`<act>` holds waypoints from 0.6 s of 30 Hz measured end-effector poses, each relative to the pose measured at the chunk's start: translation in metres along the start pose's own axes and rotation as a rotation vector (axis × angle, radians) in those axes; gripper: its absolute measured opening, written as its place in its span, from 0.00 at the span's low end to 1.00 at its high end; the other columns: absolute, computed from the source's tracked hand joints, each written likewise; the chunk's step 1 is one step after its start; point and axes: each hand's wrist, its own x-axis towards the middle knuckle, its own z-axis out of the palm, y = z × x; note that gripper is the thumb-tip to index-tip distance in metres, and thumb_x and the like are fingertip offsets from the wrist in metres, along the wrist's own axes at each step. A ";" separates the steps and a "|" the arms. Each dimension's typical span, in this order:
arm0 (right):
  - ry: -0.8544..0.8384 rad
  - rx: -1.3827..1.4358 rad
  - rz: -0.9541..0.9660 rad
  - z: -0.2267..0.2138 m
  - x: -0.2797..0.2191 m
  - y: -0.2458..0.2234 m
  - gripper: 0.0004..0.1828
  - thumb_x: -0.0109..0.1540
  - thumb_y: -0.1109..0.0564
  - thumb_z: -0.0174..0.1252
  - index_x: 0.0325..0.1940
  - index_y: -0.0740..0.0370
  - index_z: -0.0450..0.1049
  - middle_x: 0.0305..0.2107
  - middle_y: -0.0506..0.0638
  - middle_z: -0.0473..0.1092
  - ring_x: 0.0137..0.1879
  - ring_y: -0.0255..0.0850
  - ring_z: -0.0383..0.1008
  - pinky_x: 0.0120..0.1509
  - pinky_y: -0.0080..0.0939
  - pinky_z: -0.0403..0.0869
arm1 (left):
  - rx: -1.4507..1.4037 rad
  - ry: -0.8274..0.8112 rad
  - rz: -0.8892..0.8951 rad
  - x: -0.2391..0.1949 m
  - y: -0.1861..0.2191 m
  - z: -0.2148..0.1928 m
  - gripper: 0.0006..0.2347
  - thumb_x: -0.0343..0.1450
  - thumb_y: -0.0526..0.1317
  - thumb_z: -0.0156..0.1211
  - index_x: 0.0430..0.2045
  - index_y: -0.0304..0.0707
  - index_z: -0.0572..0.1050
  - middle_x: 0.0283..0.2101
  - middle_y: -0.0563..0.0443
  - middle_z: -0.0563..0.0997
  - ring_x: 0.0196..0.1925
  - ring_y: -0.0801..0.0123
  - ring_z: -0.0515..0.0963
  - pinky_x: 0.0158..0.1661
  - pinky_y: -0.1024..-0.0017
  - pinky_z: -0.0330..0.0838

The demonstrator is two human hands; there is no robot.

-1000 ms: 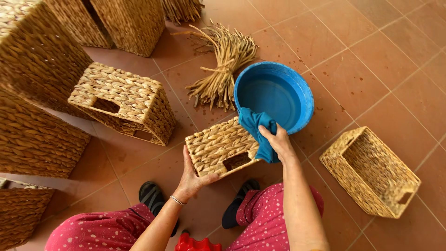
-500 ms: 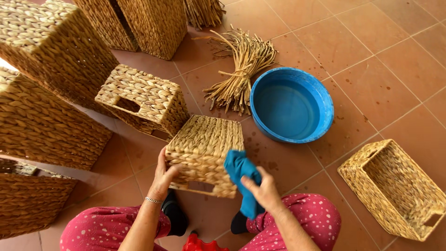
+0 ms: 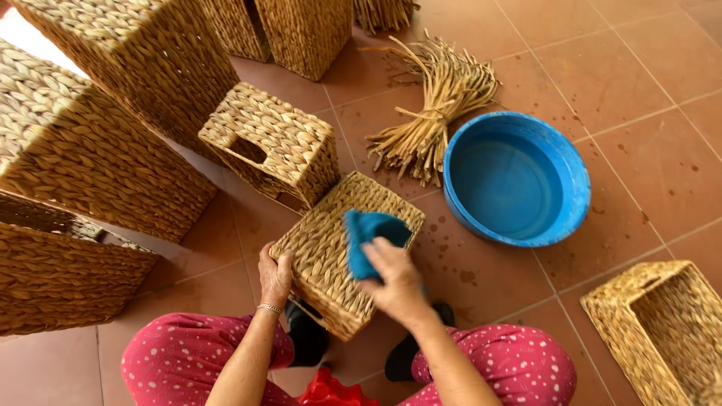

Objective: The person sits on the floor and wipes the exterior and interior surfaces of several woven baskets using a blue cloth. They repeatedly dip the cloth into a blue basin of water to clean each basket one at a time.

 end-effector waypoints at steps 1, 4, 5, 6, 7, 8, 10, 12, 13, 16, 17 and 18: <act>-0.197 -0.019 -0.016 0.020 0.005 -0.002 0.43 0.48 0.50 0.75 0.67 0.52 0.69 0.66 0.57 0.61 0.71 0.60 0.59 0.69 0.68 0.59 | -0.008 0.027 -0.098 0.006 -0.006 0.003 0.34 0.68 0.55 0.64 0.64 0.30 0.66 0.63 0.29 0.71 0.65 0.47 0.69 0.64 0.58 0.61; -0.447 -0.108 -0.043 0.074 -0.014 0.006 0.40 0.53 0.51 0.71 0.69 0.44 0.68 0.70 0.57 0.58 0.77 0.64 0.50 0.67 0.86 0.44 | -0.101 0.007 -0.318 0.005 -0.023 0.011 0.40 0.62 0.53 0.72 0.64 0.29 0.60 0.62 0.33 0.71 0.63 0.52 0.71 0.61 0.61 0.65; -0.473 -0.144 -0.062 0.089 -0.016 0.016 0.37 0.55 0.52 0.68 0.68 0.41 0.68 0.69 0.55 0.61 0.76 0.63 0.50 0.67 0.88 0.41 | -0.191 -0.038 -0.334 0.004 -0.026 0.011 0.43 0.61 0.52 0.74 0.65 0.29 0.55 0.61 0.34 0.72 0.62 0.55 0.72 0.61 0.62 0.66; -0.374 -0.197 -0.122 0.102 -0.013 0.033 0.36 0.54 0.57 0.64 0.68 0.41 0.69 0.68 0.54 0.62 0.76 0.61 0.53 0.70 0.85 0.45 | -0.281 -0.084 -0.348 0.005 -0.027 0.011 0.46 0.60 0.50 0.75 0.67 0.29 0.51 0.60 0.36 0.72 0.61 0.57 0.73 0.60 0.63 0.66; -0.273 -0.250 -0.179 0.112 -0.007 0.053 0.37 0.54 0.63 0.60 0.67 0.42 0.70 0.67 0.53 0.64 0.76 0.58 0.56 0.72 0.82 0.49 | -0.322 -0.127 -0.337 0.014 -0.028 0.010 0.44 0.60 0.49 0.75 0.67 0.29 0.52 0.60 0.36 0.73 0.60 0.57 0.74 0.59 0.64 0.69; -0.187 -0.302 -0.227 0.119 -0.009 0.073 0.38 0.53 0.69 0.56 0.67 0.42 0.71 0.66 0.52 0.66 0.75 0.56 0.59 0.74 0.79 0.52 | -0.361 -0.173 -0.341 0.012 -0.031 0.007 0.43 0.61 0.48 0.74 0.67 0.29 0.54 0.59 0.37 0.75 0.59 0.58 0.76 0.58 0.64 0.71; -0.078 -0.359 -0.231 0.133 0.011 0.112 0.42 0.54 0.77 0.48 0.65 0.40 0.74 0.65 0.52 0.68 0.74 0.54 0.62 0.73 0.75 0.57 | -0.406 -0.225 -0.383 0.008 -0.034 0.006 0.42 0.61 0.46 0.73 0.67 0.30 0.55 0.58 0.36 0.76 0.57 0.57 0.78 0.55 0.64 0.74; 0.030 -0.371 -0.055 0.128 0.041 0.153 0.32 0.59 0.75 0.49 0.60 0.46 0.74 0.61 0.51 0.71 0.75 0.52 0.64 0.81 0.62 0.67 | -0.414 -0.231 -0.451 0.009 -0.033 0.005 0.41 0.61 0.45 0.72 0.68 0.32 0.54 0.58 0.35 0.75 0.55 0.56 0.79 0.52 0.63 0.76; 0.031 -0.420 0.093 0.115 0.052 0.173 0.28 0.62 0.72 0.50 0.60 0.48 0.73 0.58 0.51 0.72 0.71 0.52 0.66 0.73 0.62 0.69 | -0.435 -0.232 -0.430 0.009 -0.032 0.004 0.41 0.62 0.46 0.72 0.68 0.32 0.54 0.59 0.35 0.75 0.57 0.56 0.78 0.54 0.64 0.74; 0.191 -0.421 0.355 0.080 0.078 0.207 0.30 0.51 0.62 0.66 0.59 0.57 0.74 0.55 0.59 0.72 0.62 0.68 0.66 0.58 0.77 0.65 | -0.451 -0.229 -0.368 0.002 -0.030 0.003 0.40 0.64 0.48 0.70 0.68 0.32 0.52 0.61 0.35 0.73 0.60 0.57 0.75 0.59 0.66 0.70; 0.168 -0.410 0.266 0.081 0.076 0.201 0.25 0.53 0.62 0.66 0.54 0.56 0.74 0.52 0.56 0.74 0.59 0.62 0.69 0.61 0.74 0.66 | -0.423 -0.220 -0.347 0.000 -0.029 0.004 0.40 0.65 0.49 0.69 0.68 0.32 0.51 0.61 0.35 0.73 0.61 0.57 0.75 0.59 0.66 0.69; 0.150 -0.402 0.172 0.079 0.076 0.192 0.19 0.55 0.62 0.65 0.50 0.55 0.74 0.48 0.53 0.75 0.56 0.55 0.73 0.63 0.71 0.67 | -0.402 -0.212 -0.320 0.003 -0.027 0.008 0.41 0.66 0.50 0.68 0.69 0.32 0.50 0.61 0.35 0.73 0.61 0.57 0.74 0.60 0.66 0.68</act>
